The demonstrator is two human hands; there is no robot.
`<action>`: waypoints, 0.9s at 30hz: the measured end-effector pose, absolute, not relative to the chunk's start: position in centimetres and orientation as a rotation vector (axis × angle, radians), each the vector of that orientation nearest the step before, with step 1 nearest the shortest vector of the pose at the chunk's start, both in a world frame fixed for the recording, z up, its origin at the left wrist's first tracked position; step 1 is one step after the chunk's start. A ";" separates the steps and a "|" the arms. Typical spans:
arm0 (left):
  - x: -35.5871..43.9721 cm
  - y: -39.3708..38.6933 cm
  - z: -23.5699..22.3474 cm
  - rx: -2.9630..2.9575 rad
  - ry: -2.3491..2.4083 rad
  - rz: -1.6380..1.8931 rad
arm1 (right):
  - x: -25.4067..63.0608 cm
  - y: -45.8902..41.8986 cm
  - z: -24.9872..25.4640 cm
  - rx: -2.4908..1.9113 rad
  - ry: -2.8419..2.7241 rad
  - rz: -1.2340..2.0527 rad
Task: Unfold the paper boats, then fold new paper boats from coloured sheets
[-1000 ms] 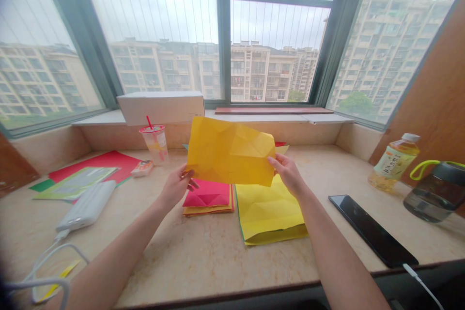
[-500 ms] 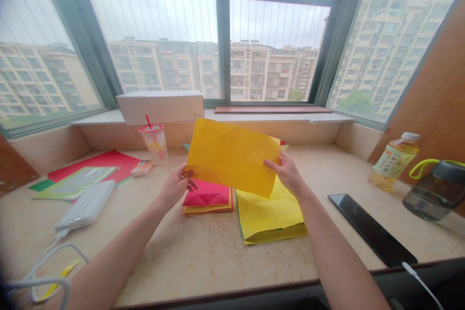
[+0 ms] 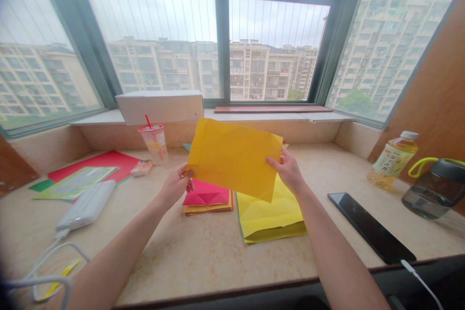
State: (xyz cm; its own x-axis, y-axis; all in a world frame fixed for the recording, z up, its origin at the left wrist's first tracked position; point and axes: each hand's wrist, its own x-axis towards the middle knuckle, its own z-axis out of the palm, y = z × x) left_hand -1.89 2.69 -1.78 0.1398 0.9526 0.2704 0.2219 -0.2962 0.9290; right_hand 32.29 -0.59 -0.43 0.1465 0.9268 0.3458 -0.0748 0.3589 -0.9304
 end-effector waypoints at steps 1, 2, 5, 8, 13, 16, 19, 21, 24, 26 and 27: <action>-2.0 2.8 -1.8 1.666 1.155 1.214 | 32.4 -0.5 -0.5 -0.945 -1.194 0.901; -2.1 2.8 -1.7 1.674 1.156 1.213 | 32.5 -0.4 -0.6 -0.957 -1.191 0.898; -2.2 2.9 -1.6 1.674 1.154 1.190 | 33.0 0.1 -1.1 -0.982 -1.159 0.819; -2.2 2.8 -1.6 1.683 1.159 1.162 | 33.5 0.5 -1.5 -0.997 -1.135 0.742; -2.0 2.6 -1.5 1.694 1.171 1.129 | 33.8 0.7 -1.6 -1.010 -1.135 0.748; -1.9 2.3 -1.4 1.687 1.172 1.106 | 34.0 0.8 -1.8 -1.050 -1.116 0.702; -1.6 2.1 -1.2 1.657 1.159 1.096 | 34.1 0.9 -1.9 -1.098 -1.094 0.647; -1.6 2.2 -1.3 1.614 1.156 1.101 | 34.1 0.9 -1.8 -1.080 -1.102 0.690; -1.7 2.3 -1.3 1.504 1.159 1.128 | 33.9 0.5 -1.4 -1.028 -1.143 0.841; -1.8 2.4 -1.4 1.416 1.149 1.150 | 33.8 0.3 -1.2 -1.049 -1.140 0.882; -1.8 2.4 -1.3 1.370 1.140 1.166 | 33.8 0.2 -1.1 -1.070 -1.130 0.884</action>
State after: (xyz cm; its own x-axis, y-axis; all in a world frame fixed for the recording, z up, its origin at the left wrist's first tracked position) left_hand -1.84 2.42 -1.34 0.1028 0.9911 0.0850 0.0624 -0.0917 0.9938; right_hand 33.78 0.20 -1.10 0.2179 0.9415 0.2570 -0.0223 0.2681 -0.9631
